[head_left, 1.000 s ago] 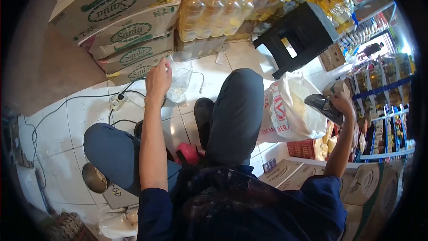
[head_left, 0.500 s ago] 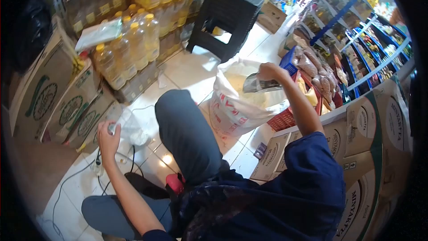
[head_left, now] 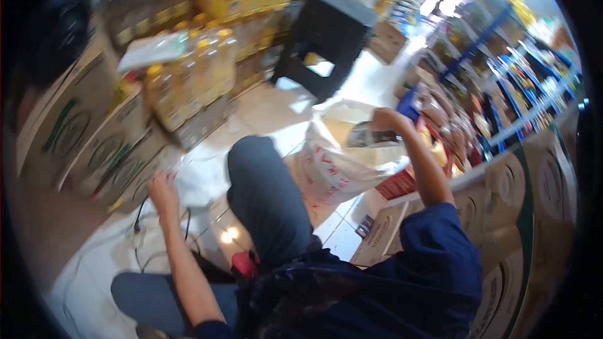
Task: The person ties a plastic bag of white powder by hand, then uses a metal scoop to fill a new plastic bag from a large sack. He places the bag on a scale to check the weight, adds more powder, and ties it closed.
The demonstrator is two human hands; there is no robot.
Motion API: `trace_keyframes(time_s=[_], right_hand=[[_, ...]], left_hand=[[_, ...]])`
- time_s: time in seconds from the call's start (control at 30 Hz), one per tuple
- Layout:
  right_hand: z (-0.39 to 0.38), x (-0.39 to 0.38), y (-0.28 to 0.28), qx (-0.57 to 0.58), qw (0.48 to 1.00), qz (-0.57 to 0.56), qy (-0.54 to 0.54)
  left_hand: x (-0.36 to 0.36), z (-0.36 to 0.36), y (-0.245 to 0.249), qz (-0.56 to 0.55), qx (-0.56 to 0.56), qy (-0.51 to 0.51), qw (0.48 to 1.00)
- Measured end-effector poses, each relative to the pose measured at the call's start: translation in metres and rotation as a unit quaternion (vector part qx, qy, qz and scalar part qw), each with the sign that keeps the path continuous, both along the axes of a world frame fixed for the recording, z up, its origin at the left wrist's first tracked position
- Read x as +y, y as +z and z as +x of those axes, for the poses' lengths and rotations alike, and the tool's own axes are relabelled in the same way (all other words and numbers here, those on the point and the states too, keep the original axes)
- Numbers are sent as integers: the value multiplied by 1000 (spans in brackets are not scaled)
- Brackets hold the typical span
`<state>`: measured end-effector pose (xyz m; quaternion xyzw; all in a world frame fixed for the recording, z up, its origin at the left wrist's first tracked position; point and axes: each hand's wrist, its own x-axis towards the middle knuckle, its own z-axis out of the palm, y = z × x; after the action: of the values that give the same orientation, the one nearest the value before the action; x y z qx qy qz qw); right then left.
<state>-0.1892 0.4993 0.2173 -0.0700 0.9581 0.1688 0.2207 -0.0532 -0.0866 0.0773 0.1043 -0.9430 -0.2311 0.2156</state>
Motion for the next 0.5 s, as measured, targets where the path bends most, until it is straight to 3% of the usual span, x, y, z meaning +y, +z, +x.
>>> trace_keyframes(time_s=[0.03,0.07,0.17,0.2,0.23,0.27,0.4,0.43,0.47,0.5], right_hand=[[-10,27,-17,-6,999,21,38],[8,-11,14,8,1000,-11,-16],[-5,21,-6,18,979,75,188],[-17,42,-17,-16,935,143,325],[-20,47,-24,16,982,43,184],[-7,19,-8,18,994,-4,104],[-52,77,-68,-77,916,186,348],[-62,93,-87,-62,953,126,268],[-68,92,-97,-99,950,136,263],[-57,65,-92,-100,974,144,144]], left_hand=[[-7,-3,-5,-22,50,7,998],[-6,-1,16,8,34,25,999],[-27,7,79,-20,71,18,997],[-33,9,105,-11,95,16,995],[-37,17,135,-1,114,16,993],[-41,26,166,9,133,15,991],[-77,65,262,-69,254,-7,965],[-86,77,284,-79,246,19,966],[-92,93,306,-89,237,45,966],[-91,115,333,-132,238,42,961]])
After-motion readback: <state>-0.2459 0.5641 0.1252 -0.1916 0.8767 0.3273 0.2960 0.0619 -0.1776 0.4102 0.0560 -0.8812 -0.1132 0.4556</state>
